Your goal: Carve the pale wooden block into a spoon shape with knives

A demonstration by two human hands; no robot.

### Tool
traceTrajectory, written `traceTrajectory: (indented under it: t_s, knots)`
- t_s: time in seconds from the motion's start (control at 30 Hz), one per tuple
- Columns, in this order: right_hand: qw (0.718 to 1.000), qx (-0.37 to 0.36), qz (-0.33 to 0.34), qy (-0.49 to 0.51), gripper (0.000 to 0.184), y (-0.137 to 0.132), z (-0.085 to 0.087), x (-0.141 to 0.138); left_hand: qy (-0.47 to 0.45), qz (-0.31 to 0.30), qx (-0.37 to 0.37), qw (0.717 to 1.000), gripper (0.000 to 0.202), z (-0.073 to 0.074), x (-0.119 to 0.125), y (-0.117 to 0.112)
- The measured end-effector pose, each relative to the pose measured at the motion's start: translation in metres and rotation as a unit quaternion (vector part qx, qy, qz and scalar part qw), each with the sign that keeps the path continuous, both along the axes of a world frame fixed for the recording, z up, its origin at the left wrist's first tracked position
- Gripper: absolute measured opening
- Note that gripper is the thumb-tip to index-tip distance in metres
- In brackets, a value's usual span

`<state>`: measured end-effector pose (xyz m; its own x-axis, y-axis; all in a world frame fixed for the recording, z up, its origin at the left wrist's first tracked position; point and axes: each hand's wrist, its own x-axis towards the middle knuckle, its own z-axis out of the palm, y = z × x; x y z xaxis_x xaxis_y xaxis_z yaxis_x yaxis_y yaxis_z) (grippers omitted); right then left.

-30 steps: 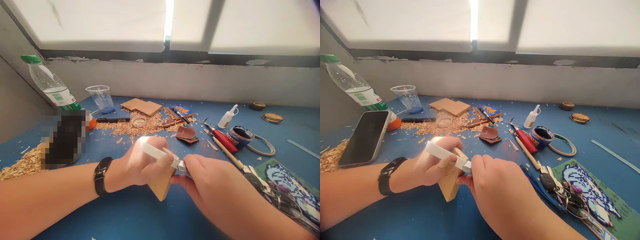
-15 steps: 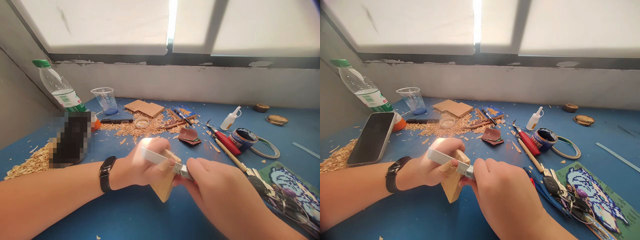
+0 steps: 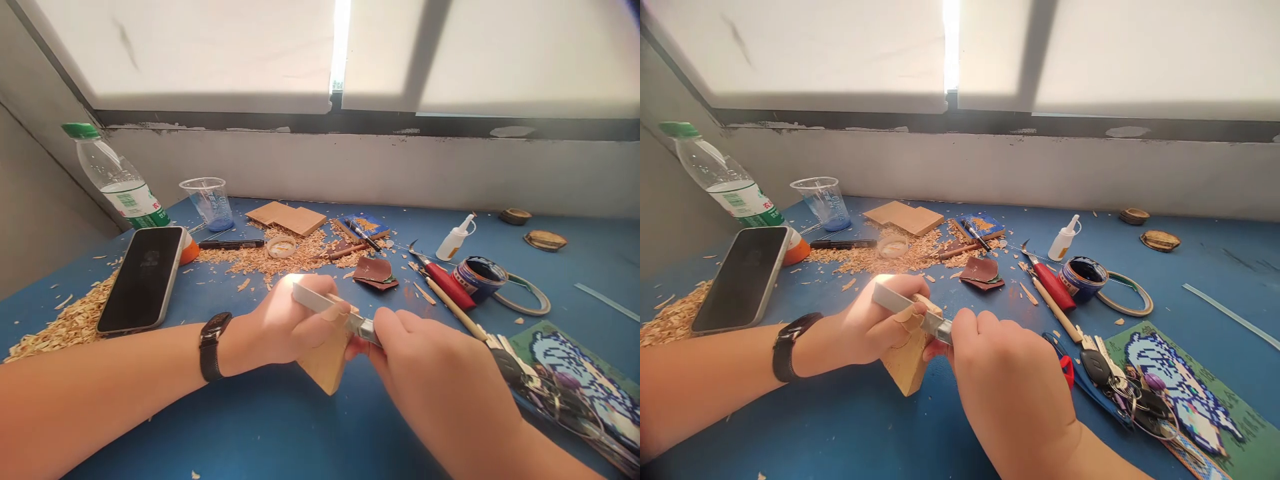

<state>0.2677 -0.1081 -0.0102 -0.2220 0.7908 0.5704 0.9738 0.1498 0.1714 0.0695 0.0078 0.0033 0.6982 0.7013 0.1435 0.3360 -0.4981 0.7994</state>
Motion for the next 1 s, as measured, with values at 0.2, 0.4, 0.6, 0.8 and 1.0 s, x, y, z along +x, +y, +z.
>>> traceTrajectory:
  t_s: [0.2,0.4,0.6,0.8,1.0]
  knots:
    - [0.999,-0.005,-0.034,-0.009,0.029,-0.001,0.0,-0.001,-0.052,-0.016,-0.106,0.993,0.047,0.001,0.004,-0.006]
    - [0.999,-0.02,-0.046,-0.016,0.028,0.0,0.001,0.0,-0.061,0.016,-0.169,0.984,0.048,0.001,0.008,-0.012]
    - [0.999,-0.024,-0.032,-0.01,0.029,0.001,0.003,0.001,-0.043,0.038,-0.107,0.993,0.045,-0.006,0.006,-0.008]
    - [0.997,-0.078,0.027,-0.011,0.035,0.006,0.011,0.004,0.029,0.026,0.029,0.999,0.043,0.01,0.011,-0.006]
    - [0.984,-0.148,0.076,-0.063,0.028,0.011,0.017,0.009,0.055,0.032,0.064,0.996,0.03,0.017,0.017,-0.01]
